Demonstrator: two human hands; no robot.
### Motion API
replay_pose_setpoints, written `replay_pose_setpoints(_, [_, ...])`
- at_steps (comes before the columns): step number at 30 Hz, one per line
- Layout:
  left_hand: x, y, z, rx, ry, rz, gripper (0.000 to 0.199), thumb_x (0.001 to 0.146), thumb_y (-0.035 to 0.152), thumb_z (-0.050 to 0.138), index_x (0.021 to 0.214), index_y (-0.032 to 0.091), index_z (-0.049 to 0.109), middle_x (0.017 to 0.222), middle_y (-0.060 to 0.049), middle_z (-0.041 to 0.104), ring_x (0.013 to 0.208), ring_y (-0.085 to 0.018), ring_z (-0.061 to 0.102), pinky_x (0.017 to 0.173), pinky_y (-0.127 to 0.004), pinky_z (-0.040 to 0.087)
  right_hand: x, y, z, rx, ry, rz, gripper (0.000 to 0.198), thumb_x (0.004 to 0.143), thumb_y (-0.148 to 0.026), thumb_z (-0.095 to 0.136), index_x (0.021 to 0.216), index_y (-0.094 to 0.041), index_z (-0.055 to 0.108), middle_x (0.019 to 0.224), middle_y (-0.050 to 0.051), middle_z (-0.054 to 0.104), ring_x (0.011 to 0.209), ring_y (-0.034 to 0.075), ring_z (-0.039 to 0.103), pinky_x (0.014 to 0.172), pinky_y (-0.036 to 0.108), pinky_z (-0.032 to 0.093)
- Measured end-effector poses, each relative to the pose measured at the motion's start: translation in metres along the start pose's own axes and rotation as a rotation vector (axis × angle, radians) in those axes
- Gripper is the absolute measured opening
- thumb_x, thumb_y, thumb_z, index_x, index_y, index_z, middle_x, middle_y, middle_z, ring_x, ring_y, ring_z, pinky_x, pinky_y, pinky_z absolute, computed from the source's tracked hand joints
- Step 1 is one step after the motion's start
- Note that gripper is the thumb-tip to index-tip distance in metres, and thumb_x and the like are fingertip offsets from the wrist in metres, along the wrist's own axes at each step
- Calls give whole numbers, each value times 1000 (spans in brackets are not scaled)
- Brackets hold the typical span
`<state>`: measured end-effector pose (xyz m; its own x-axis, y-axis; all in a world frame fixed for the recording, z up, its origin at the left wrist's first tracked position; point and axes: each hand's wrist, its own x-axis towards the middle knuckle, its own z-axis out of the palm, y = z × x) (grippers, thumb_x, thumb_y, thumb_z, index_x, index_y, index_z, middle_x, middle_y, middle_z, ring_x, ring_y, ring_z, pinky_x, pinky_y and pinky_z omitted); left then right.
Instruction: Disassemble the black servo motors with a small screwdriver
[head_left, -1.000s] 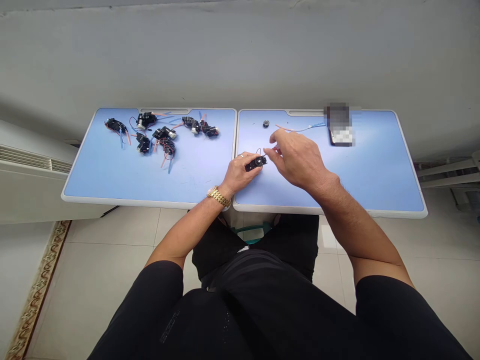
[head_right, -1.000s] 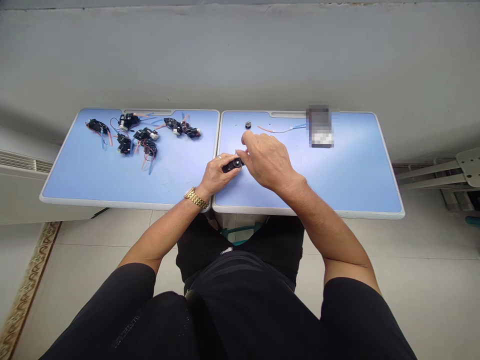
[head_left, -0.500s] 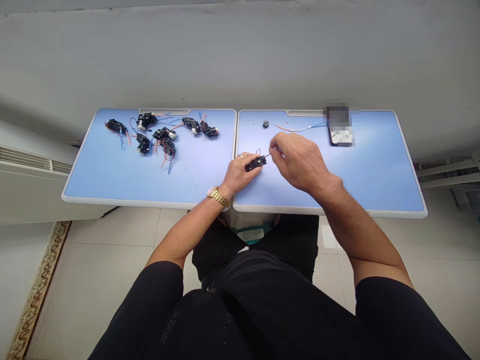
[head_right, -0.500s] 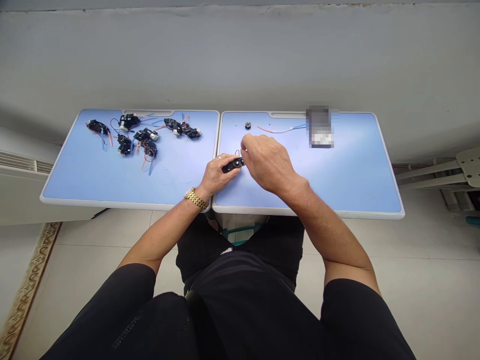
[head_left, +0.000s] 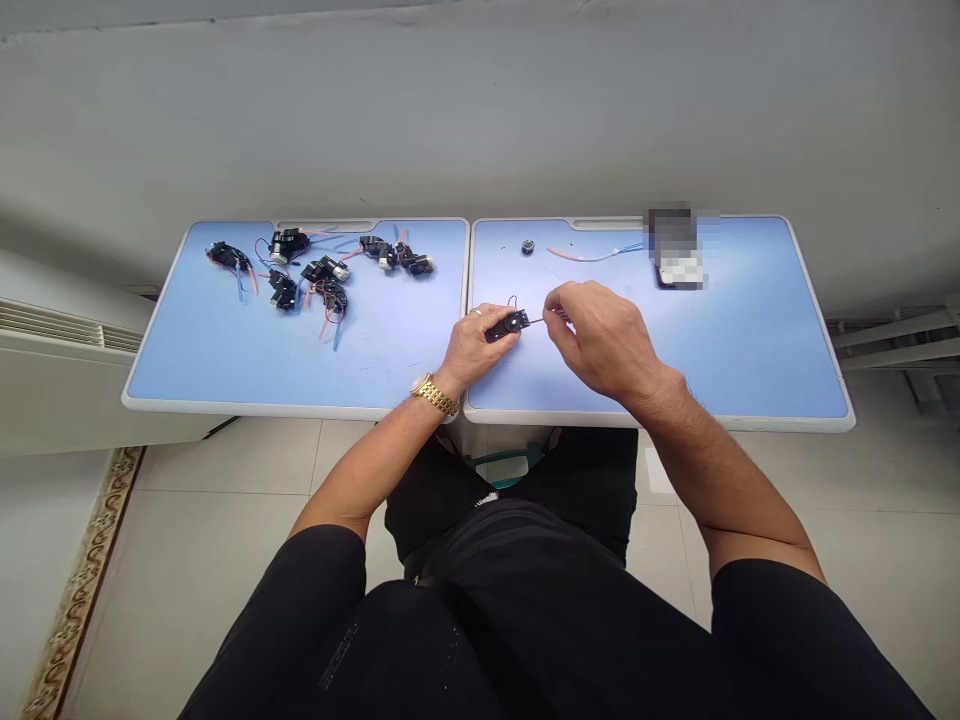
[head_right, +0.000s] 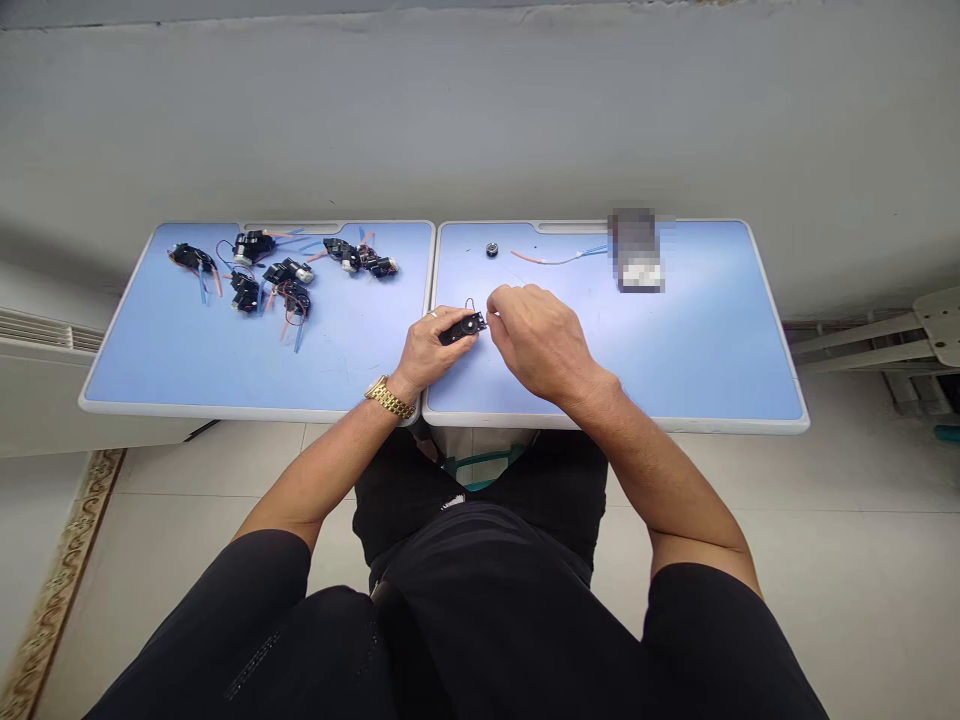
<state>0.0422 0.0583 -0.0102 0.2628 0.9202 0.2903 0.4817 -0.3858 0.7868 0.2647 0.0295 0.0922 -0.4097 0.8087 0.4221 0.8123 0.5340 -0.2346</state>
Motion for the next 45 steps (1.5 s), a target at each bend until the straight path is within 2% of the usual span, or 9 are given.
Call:
replay_pose_setpoints(8, [-1, -1, 1, 31, 0, 21, 36, 96, 17, 78, 132, 24, 81, 125, -7, 82, 116, -22, 78, 109, -39, 64, -4, 3, 10, -61, 43, -76, 23, 112, -19, 45, 99, -23, 63, 84, 6, 68, 79, 24, 53, 76, 37, 40])
replay_pose_setpoints(15, [-1, -2, 3, 10, 14, 47, 35, 97, 17, 79, 131, 23, 81, 125, -7, 83, 117, -22, 79, 110, -40, 64, -6, -1, 10, -120, 17, -92, 33, 116, -19, 40, 92, -24, 62, 81, 6, 65, 77, 24, 47, 77, 38, 38])
replay_pose_setpoints(21, [-2, -1, 3, 26, 14, 51, 33, 97, 18, 78, 130, 23, 81, 125, -8, 83, 117, -23, 79, 110, -41, 64, -9, -4, 10, -162, -7, -134, 33, 116, -16, 41, 91, -23, 62, 81, 6, 65, 76, 24, 45, 76, 38, 36])
replay_pose_setpoints(27, [-1, -2, 2, 26, 2, 60, 33, 98, 19, 77, 131, 22, 79, 126, -8, 83, 118, -23, 78, 109, -41, 64, -7, -8, 10, -175, -44, -106, 32, 118, -25, 44, 90, -23, 59, 76, 5, 59, 73, 23, 41, 71, 39, 28])
replay_pose_setpoints(33, [-2, -4, 1, 47, -20, 59, 34, 98, 18, 77, 132, 23, 79, 127, -8, 82, 118, -23, 78, 110, -41, 63, -7, -6, 12, -175, -85, -168, 27, 106, -5, 43, 93, -23, 57, 79, 5, 57, 74, 24, 38, 72, 40, 26])
replay_pose_setpoints(38, [-2, -5, 1, 42, -26, 62, 34, 98, 20, 77, 132, 22, 79, 129, -8, 82, 119, -24, 77, 110, -42, 63, -6, -8, 7, -184, -126, -258, 30, 101, 2, 40, 100, -21, 59, 85, 7, 59, 78, 25, 40, 75, 40, 29])
replay_pose_setpoints(40, [-2, -6, 2, 37, -30, 56, 34, 99, 20, 76, 132, 21, 79, 129, -9, 82, 119, -24, 77, 110, -42, 63, -5, -9, 5, -188, -142, -252, 28, 104, 0, 40, 101, -20, 60, 88, 8, 62, 80, 25, 43, 76, 39, 30])
replay_pose_setpoints(43, [-2, -5, 1, 32, -38, 48, 36, 98, 20, 76, 133, 22, 78, 128, -8, 82, 119, -24, 77, 110, -42, 63, -3, -9, 4, -191, -140, -192, 20, 115, -21, 46, 102, -20, 62, 87, 9, 64, 79, 25, 44, 74, 39, 30])
replay_pose_setpoints(45, [-2, -5, 1, 35, -39, 46, 35, 98, 20, 76, 133, 23, 78, 128, -8, 82, 119, -24, 77, 111, -42, 63, -2, -7, 5, -203, -131, -134, 28, 118, -32, 47, 97, -21, 61, 79, 6, 60, 73, 24, 40, 70, 39, 27])
